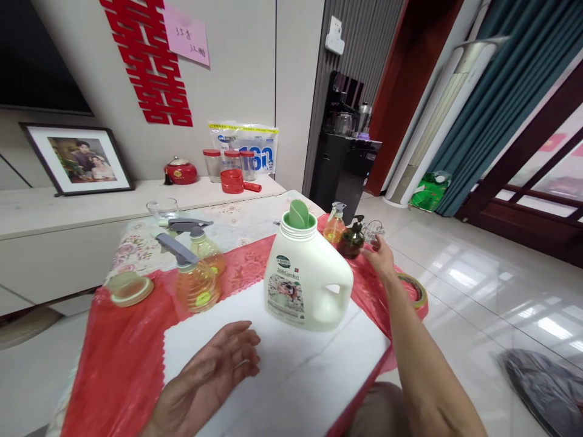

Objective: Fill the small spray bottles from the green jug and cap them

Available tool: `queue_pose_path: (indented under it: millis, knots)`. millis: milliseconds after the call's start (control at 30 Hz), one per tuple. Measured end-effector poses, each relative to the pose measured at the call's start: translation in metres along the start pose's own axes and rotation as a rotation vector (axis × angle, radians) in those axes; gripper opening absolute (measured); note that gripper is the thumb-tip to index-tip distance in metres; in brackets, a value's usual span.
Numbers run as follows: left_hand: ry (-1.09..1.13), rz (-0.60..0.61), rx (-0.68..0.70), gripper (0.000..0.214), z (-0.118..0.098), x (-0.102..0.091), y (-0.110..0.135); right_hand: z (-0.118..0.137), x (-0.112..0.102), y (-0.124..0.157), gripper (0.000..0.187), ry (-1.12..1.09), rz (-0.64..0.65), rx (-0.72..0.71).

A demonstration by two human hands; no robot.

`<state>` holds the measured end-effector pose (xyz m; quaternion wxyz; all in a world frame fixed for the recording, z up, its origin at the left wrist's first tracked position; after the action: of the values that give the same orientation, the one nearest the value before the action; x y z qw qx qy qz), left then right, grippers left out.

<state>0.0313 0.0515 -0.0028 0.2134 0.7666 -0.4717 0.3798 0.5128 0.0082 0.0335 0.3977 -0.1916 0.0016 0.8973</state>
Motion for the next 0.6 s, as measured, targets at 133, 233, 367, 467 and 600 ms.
queue_pose_path:
  millis: [133, 233, 367, 467, 600]
  knots:
    - [0.004, 0.102, -0.008, 0.048, -0.001, 0.010, -0.003, -0.005, -0.008, 0.042, 0.040, -0.205, -0.062, 0.071]
    - [-0.012, 0.179, -0.012, 0.049, 0.000, 0.018, -0.005, 0.014, 0.001, 0.070, 0.041, -0.358, -0.020, 0.013]
    - [-0.014, 0.236, 0.003, 0.051, 0.003, 0.025, -0.007, 0.043, 0.026, 0.100, 0.058, -0.537, 0.106, -0.070]
    - [0.012, 0.225, 0.035, 0.048, 0.003, 0.024, -0.009, 0.052, 0.049, 0.114, 0.062, -0.608, 0.257, -0.060]
    - [0.011, 0.133, 0.095, 0.041, -0.003, 0.020, -0.009, 0.046, 0.068, 0.121, 0.059, -0.638, 0.414, -0.002]
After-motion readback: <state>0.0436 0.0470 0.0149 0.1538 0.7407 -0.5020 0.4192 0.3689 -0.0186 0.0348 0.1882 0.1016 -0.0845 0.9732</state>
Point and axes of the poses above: each hand's wrist, its own y-axis away from the middle knuckle, its own x-axis out of the palm, z = x × y, the point moved 9 cm from there along -y, towards the middle knuckle, and after that the axes turned 15 degrees about z, right-handed, at the moved point
